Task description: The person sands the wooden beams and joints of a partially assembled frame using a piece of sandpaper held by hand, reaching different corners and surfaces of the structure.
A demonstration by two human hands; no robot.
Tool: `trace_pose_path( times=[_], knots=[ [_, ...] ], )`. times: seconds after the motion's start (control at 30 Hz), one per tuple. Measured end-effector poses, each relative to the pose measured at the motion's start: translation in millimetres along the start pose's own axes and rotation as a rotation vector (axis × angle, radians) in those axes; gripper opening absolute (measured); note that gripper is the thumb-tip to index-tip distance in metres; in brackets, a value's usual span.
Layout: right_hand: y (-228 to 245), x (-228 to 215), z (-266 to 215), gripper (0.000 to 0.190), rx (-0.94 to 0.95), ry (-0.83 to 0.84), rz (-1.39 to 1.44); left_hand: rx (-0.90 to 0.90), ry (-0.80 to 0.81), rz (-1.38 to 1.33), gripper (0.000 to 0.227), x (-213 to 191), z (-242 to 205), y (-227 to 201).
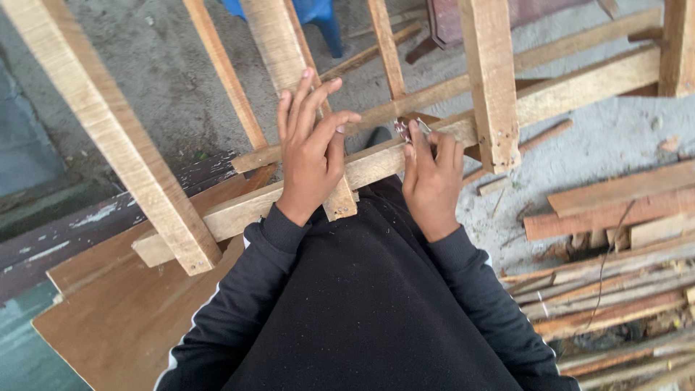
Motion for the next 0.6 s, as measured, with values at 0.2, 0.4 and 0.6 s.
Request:
trace_pose_path(
  times=[0.2, 0.4, 0.6],
  knots=[
    [50.9, 1.6, 15.1, 0.036, -0.055, 0.139, 0.735, -0.179, -0.103, -0.299, 0.018, -31.5, -23.8, 4.9],
    [81.3, 10.3, 19.4, 0.043, -0.463, 0.150, 0.611, -0.201, -0.234, -0.025, 0.013, -65.0, -52.1, 14.7],
    [89.1, 37.5, 96.4, 0.036, -0.578, 0.028, 0.479, -0.277, -0.390, 0.285, 0.012, -113.7, -80.3, 39.2]
  ],
)
Point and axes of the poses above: each hand's wrist, its own z-axis towards the middle knuckle, its own x-axis out of the palm, y = z × x, the point moved 7 cm from there along z, towards the middle knuckle, and after that the axes turned 7 degrees about -x, right-handed, at the moved point
